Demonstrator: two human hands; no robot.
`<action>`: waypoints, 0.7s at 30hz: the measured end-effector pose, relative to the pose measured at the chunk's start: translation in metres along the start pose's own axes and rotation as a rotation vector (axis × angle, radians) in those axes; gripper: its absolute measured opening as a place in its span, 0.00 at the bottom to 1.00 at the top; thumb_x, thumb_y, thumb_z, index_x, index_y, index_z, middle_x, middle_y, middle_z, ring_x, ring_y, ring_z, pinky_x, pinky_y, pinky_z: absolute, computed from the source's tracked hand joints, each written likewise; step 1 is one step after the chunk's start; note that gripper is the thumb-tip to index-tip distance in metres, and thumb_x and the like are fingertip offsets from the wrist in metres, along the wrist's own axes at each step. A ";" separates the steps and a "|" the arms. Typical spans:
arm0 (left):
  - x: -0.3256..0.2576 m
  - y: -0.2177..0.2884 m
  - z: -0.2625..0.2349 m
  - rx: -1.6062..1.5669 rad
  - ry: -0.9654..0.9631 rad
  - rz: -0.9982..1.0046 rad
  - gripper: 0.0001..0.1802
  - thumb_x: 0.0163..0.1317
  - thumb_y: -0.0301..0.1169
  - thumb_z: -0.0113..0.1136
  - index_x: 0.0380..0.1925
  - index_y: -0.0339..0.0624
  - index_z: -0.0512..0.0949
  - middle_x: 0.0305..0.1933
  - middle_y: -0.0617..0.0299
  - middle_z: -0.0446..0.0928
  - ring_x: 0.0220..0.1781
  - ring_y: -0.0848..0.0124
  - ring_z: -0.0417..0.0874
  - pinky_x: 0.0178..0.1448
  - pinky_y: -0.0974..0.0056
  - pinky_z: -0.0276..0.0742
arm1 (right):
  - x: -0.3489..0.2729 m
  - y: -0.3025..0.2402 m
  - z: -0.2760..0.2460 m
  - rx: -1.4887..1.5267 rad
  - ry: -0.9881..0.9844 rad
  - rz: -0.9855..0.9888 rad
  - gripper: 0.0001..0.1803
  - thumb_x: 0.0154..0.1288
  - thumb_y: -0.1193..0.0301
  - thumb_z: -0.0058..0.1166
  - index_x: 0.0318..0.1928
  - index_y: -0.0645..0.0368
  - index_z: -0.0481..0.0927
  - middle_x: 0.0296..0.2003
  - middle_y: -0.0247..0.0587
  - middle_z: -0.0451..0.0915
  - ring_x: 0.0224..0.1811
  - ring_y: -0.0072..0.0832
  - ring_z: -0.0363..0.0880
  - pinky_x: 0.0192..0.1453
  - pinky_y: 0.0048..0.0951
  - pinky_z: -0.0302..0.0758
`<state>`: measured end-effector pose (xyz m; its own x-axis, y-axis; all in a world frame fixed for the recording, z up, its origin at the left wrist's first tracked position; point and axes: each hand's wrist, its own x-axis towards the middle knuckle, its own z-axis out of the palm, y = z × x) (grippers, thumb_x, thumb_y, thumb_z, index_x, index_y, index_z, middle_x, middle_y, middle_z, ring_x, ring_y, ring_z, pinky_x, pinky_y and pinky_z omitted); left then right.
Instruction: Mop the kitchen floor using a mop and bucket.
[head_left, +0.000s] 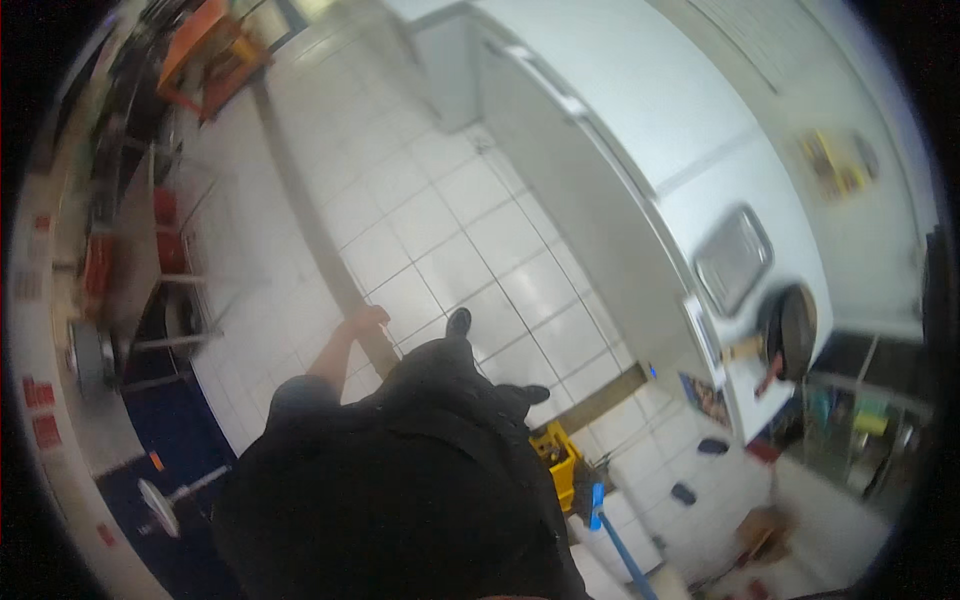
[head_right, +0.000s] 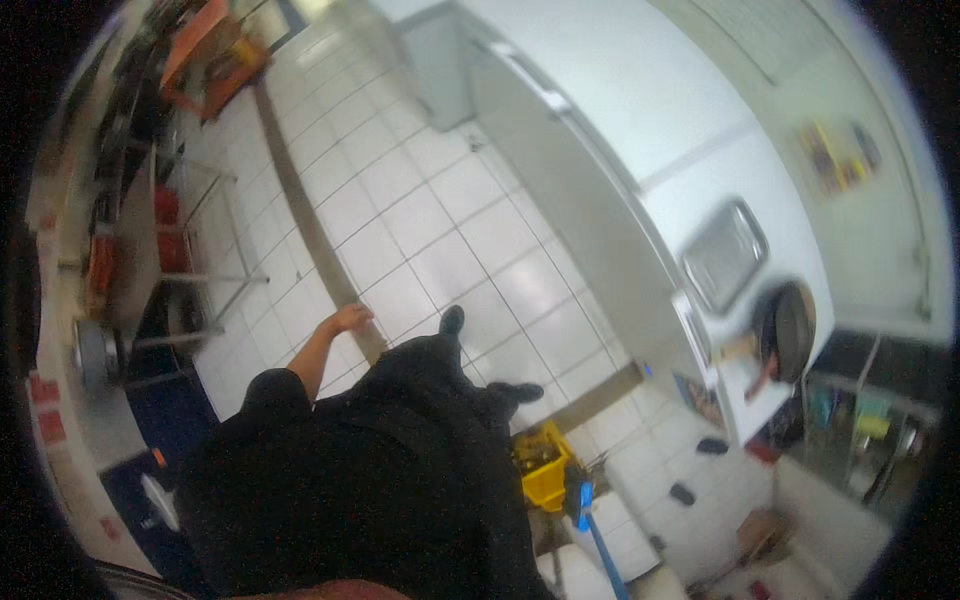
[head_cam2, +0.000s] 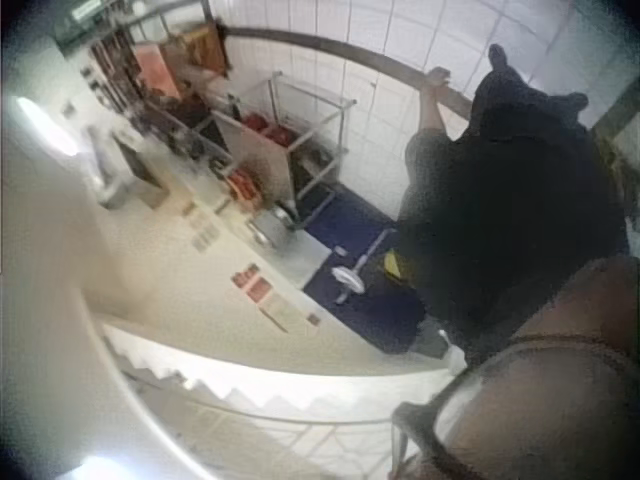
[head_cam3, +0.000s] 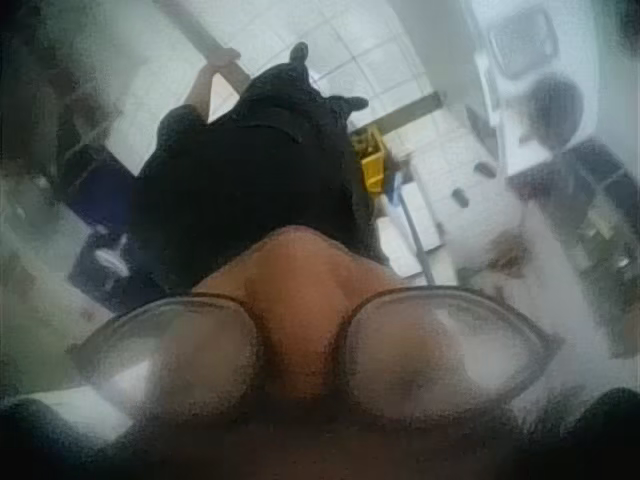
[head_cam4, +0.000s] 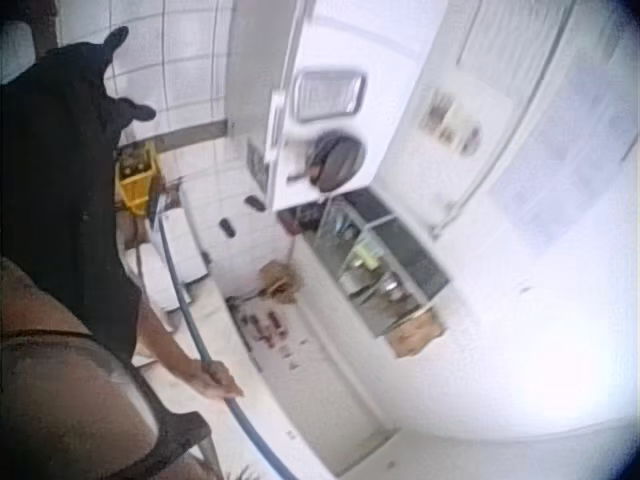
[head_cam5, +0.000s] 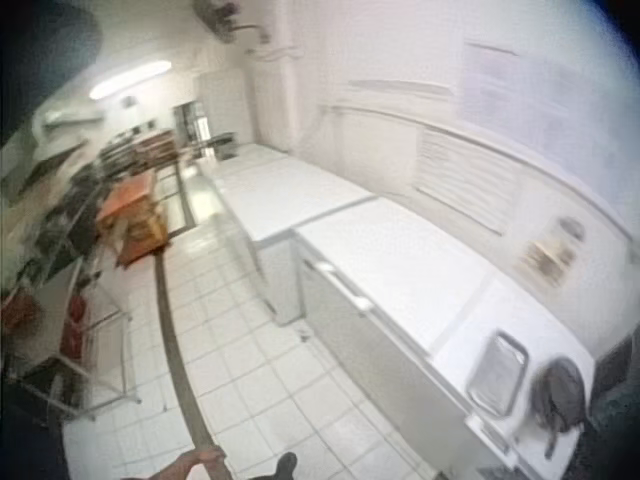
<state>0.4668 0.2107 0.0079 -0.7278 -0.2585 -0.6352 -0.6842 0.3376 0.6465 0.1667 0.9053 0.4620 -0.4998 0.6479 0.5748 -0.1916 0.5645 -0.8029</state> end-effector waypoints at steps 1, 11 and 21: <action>-0.011 -0.022 -0.014 -0.047 0.045 -0.022 0.15 0.58 0.36 0.54 0.42 0.42 0.78 0.42 0.55 0.77 0.47 0.58 0.76 0.51 0.60 0.74 | -0.016 -0.021 0.034 0.035 -0.043 -0.017 0.14 0.69 0.65 0.45 0.25 0.51 0.68 0.17 0.22 0.58 0.17 0.15 0.56 0.20 0.19 0.54; 0.020 -0.189 -0.150 0.102 0.425 -0.086 0.14 0.52 0.31 0.56 0.40 0.41 0.77 0.44 0.53 0.76 0.46 0.57 0.77 0.50 0.56 0.75 | -0.158 -0.234 0.279 0.347 -0.301 -0.201 0.14 0.69 0.65 0.45 0.24 0.51 0.67 0.17 0.22 0.57 0.17 0.15 0.55 0.20 0.19 0.54; 0.102 -0.156 -0.375 -0.888 0.543 -0.423 0.13 0.60 0.35 0.52 0.43 0.44 0.77 0.43 0.62 0.76 0.44 0.69 0.79 0.43 0.61 0.76 | -0.415 -0.422 0.506 0.816 -1.134 0.084 0.19 0.70 0.62 0.45 0.21 0.49 0.59 0.14 0.22 0.53 0.15 0.13 0.51 0.17 0.19 0.49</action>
<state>0.4813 -0.2079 0.0010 -0.2049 -0.6328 -0.7467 -0.5148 -0.5792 0.6321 0.0273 0.1398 0.4826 -0.8612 -0.3181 0.3963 -0.3624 -0.1624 -0.9178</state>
